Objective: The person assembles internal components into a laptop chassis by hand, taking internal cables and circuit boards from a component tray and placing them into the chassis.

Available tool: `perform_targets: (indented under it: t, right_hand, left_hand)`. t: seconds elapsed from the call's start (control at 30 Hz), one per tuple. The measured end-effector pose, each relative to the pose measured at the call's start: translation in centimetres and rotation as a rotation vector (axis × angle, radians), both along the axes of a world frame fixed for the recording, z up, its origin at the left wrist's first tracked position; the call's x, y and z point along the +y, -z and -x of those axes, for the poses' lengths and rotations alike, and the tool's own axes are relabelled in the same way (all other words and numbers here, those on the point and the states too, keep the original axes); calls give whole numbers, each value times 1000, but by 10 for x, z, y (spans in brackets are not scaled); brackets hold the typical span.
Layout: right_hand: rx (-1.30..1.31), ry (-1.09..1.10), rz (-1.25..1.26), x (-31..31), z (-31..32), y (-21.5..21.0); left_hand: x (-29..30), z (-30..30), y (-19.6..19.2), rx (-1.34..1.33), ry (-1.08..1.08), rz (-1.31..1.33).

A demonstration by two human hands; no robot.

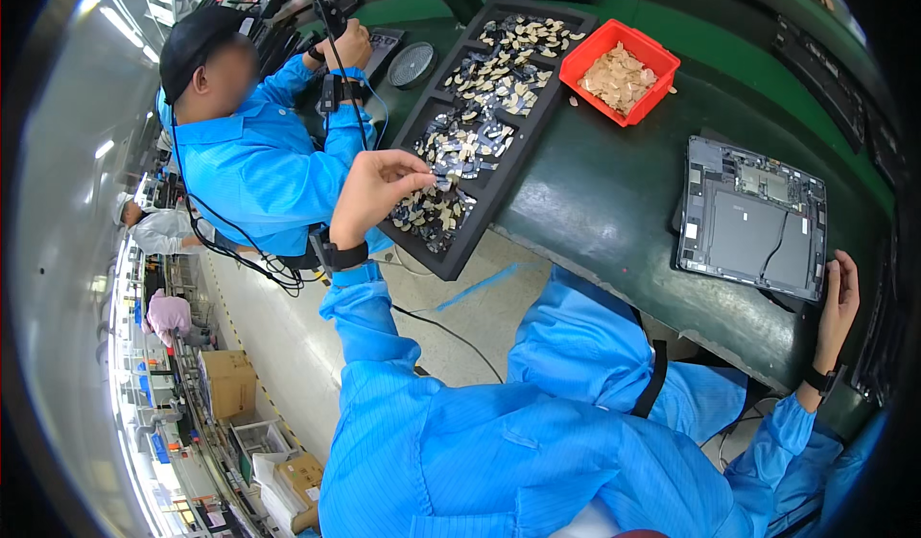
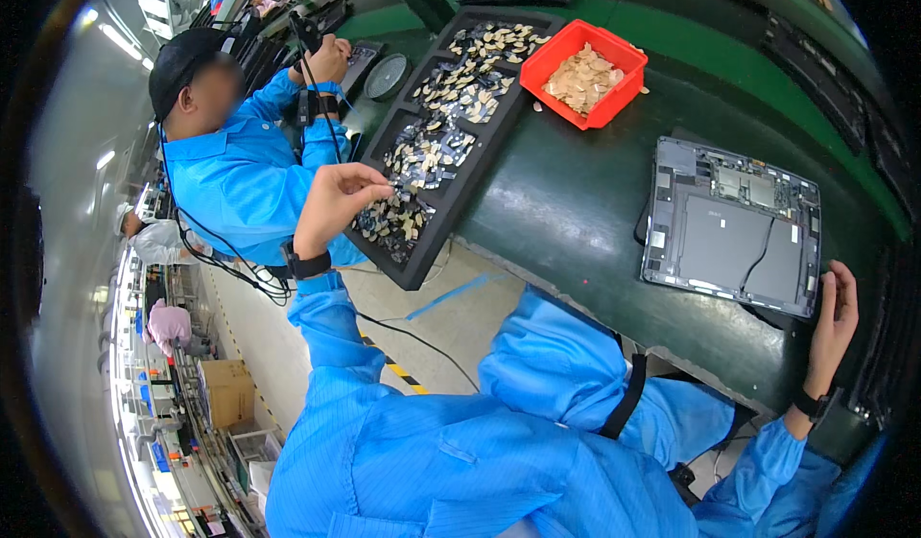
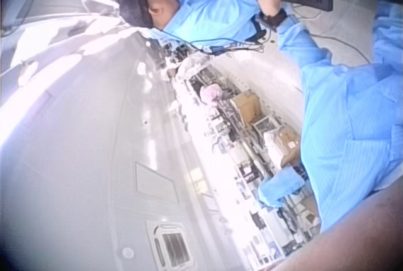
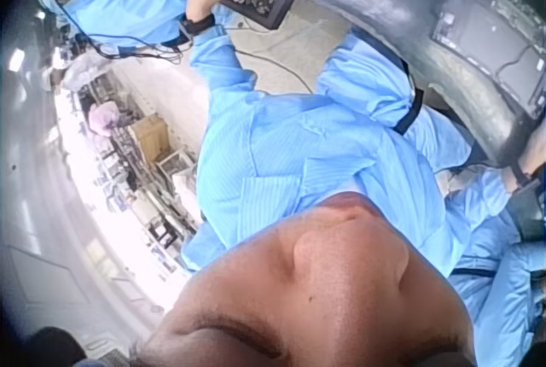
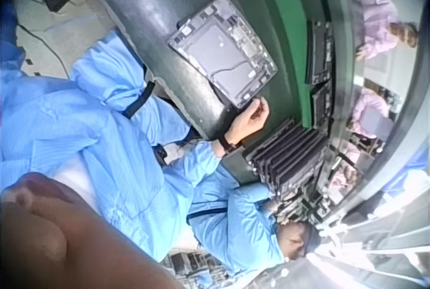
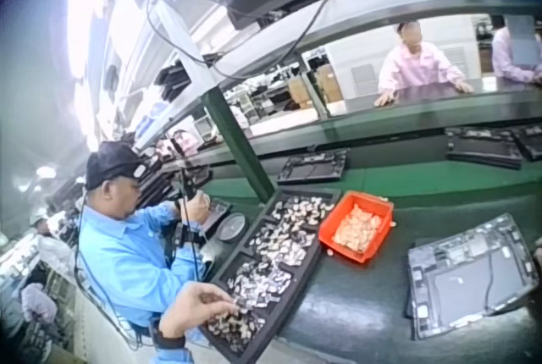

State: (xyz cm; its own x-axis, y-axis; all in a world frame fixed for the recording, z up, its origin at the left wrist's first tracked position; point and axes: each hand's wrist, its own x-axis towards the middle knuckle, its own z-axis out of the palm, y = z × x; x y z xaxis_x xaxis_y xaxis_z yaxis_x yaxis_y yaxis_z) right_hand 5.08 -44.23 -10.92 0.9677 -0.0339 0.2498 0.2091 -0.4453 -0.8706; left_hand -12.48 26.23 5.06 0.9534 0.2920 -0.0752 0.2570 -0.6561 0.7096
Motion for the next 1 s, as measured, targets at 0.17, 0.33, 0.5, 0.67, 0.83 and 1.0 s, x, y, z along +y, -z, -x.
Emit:
perform_targets:
  t: [0.17,0.33,0.5,0.67,0.83,1.0]
  right_hand:
    - [-98,28,34,-11,2,-13]
    - [-271,-43,76,92,43,-98]
    - [-149,-654,-4,184,25,-124]
    - [6,-501,-381,182,-16,-95]
    - [-33,-426,-210,186,-29,-102]
    - [-121,-359,-160,189,-24,-99]
  left_hand:
    - [-19,-16,-3,-307,-69,149]
    - [-125,-65,-13,-356,176,266]
    - [-276,-129,10,-317,598,507]
    - [-317,-188,42,-312,563,846]
    - [-323,-199,65,-599,419,600]
    - [-325,-199,77,-790,441,395]
